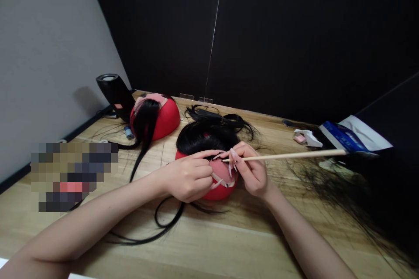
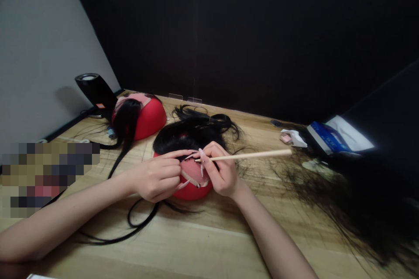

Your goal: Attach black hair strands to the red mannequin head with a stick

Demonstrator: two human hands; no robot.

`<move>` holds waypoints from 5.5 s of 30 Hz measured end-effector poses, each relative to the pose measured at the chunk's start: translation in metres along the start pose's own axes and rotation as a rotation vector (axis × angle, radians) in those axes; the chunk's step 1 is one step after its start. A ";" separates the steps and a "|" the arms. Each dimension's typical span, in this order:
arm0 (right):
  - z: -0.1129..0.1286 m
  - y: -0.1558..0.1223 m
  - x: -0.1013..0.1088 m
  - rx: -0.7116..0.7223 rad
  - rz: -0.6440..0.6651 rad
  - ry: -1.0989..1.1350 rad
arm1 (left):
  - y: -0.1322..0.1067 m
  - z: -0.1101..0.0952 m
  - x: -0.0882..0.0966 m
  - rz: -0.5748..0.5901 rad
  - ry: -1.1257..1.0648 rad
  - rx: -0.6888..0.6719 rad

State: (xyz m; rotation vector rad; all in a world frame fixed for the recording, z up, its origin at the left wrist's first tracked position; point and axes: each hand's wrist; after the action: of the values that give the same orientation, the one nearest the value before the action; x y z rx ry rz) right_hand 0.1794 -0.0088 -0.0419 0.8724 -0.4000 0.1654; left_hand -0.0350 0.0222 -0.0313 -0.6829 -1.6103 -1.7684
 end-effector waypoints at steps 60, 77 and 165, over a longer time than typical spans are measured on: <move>-0.002 0.005 -0.007 -0.483 -0.134 0.409 | 0.048 -0.021 0.001 0.382 0.604 0.256; -0.011 0.008 -0.009 -0.580 -0.212 0.592 | 0.042 -0.054 0.018 0.481 0.548 0.062; -0.001 0.011 0.017 -0.435 0.070 0.400 | 0.029 -0.043 -0.004 0.248 -0.260 0.160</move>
State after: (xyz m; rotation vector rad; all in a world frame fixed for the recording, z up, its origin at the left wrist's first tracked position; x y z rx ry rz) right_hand 0.1920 -0.0016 -0.0275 0.3817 -0.0835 0.2988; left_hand -0.0084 -0.0212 -0.0198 -1.0202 -1.7292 -1.4019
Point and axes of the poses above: each hand's wrist, its own y-axis towards the middle knuckle, its own x-axis out of the back of the hand, z = x × y, and after that the axes turned 2 degrees about x, right-handed
